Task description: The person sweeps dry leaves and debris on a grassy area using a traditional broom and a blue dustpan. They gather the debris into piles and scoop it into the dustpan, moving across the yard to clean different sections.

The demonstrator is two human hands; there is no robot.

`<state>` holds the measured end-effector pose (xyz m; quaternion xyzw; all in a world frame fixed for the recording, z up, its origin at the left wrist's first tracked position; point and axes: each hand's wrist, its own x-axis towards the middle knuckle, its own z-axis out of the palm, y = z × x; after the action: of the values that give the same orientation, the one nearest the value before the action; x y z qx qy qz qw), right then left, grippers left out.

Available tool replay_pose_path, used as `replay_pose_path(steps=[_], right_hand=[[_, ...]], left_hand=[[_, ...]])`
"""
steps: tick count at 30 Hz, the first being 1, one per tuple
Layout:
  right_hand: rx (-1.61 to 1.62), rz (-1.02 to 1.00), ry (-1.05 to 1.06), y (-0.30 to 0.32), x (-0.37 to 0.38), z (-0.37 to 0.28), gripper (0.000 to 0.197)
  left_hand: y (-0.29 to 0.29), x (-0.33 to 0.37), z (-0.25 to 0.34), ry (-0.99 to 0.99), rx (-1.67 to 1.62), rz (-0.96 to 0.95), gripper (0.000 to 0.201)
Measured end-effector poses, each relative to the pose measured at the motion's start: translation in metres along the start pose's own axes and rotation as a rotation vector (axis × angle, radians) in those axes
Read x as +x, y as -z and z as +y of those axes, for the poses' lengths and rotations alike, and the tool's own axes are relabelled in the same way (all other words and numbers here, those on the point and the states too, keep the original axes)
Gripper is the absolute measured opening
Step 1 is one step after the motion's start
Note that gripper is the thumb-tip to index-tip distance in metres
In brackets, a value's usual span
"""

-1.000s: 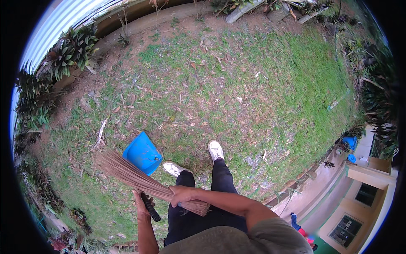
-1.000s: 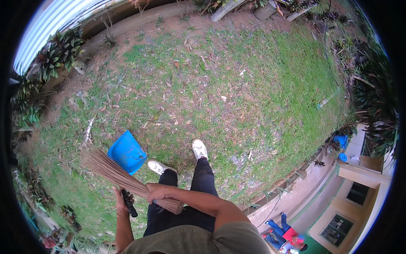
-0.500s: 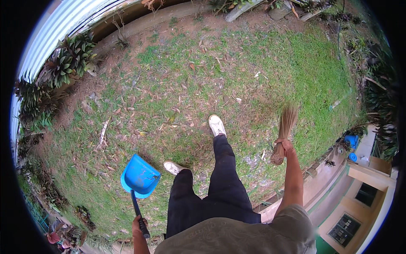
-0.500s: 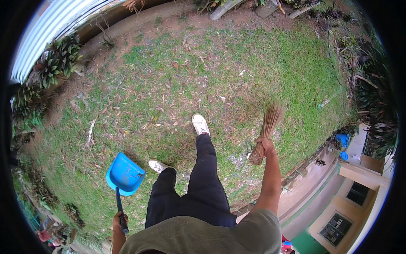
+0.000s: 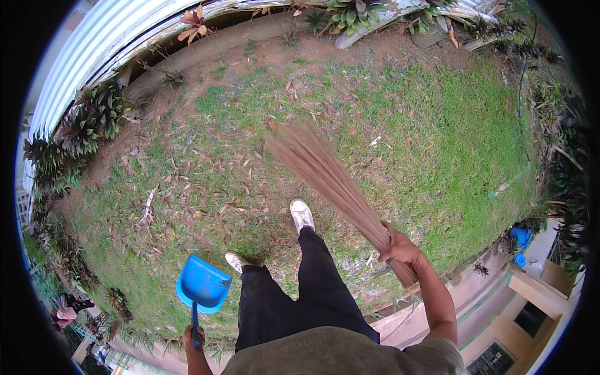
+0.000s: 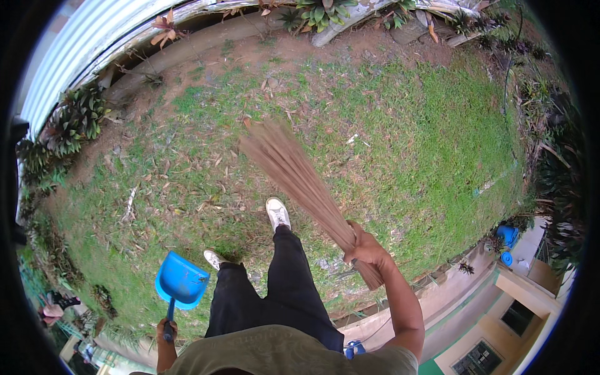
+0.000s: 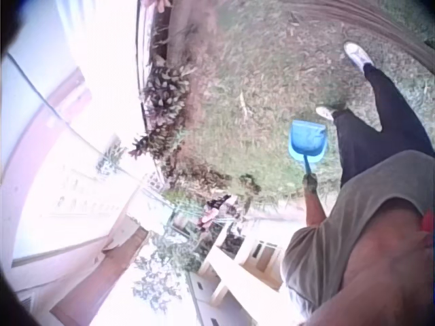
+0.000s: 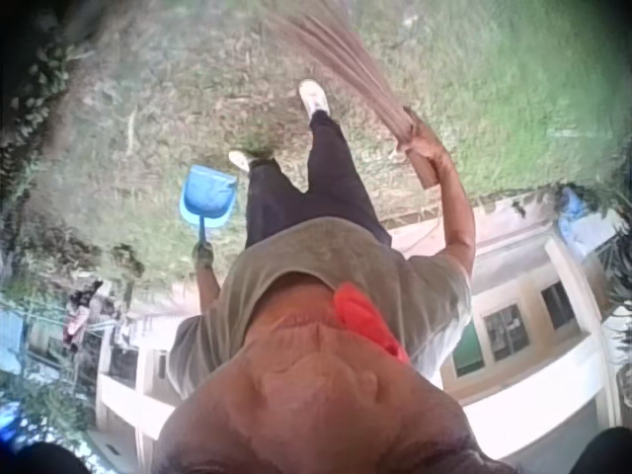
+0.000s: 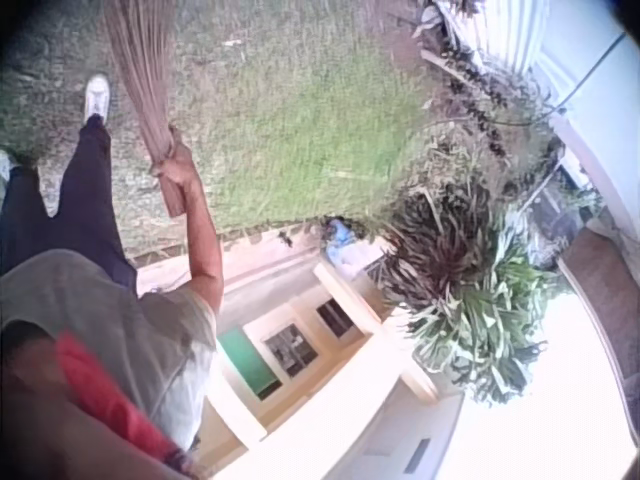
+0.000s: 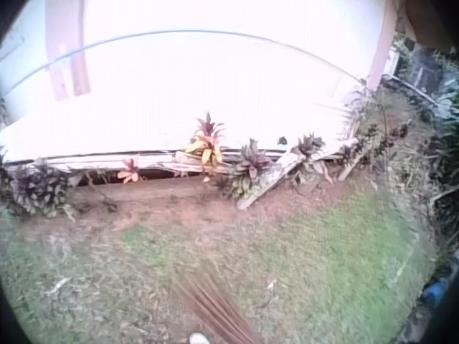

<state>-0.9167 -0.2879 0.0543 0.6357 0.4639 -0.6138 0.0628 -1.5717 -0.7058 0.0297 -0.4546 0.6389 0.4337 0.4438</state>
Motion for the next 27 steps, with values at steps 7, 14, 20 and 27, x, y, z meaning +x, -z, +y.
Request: replay_pose_path(steps=[7, 14, 20, 27], right_hand=[[0.555, 0.644, -0.276, 0.044, 0.210, 0.041, 0.070], [-0.351, -0.473, 0.087, -0.093, 0.150, -0.085, 0.110], [-0.215, -0.129, 0.036, 0.010, 0.112, -0.093, 0.112], [0.414, 0.474, -0.224, 0.025, 0.285, -0.103, 0.083]], left_hand=[[-0.038, -0.006, -0.021, -0.051, -0.119, -0.168, 0.019], [-0.100, -0.014, -0.016, 0.061, -0.139, -0.269, 0.024], [-0.124, -0.015, 0.018, 0.156, -0.143, -0.277, 0.026], [-0.184, 0.007, 0.082, 0.312, 0.041, -0.223, 0.025]])
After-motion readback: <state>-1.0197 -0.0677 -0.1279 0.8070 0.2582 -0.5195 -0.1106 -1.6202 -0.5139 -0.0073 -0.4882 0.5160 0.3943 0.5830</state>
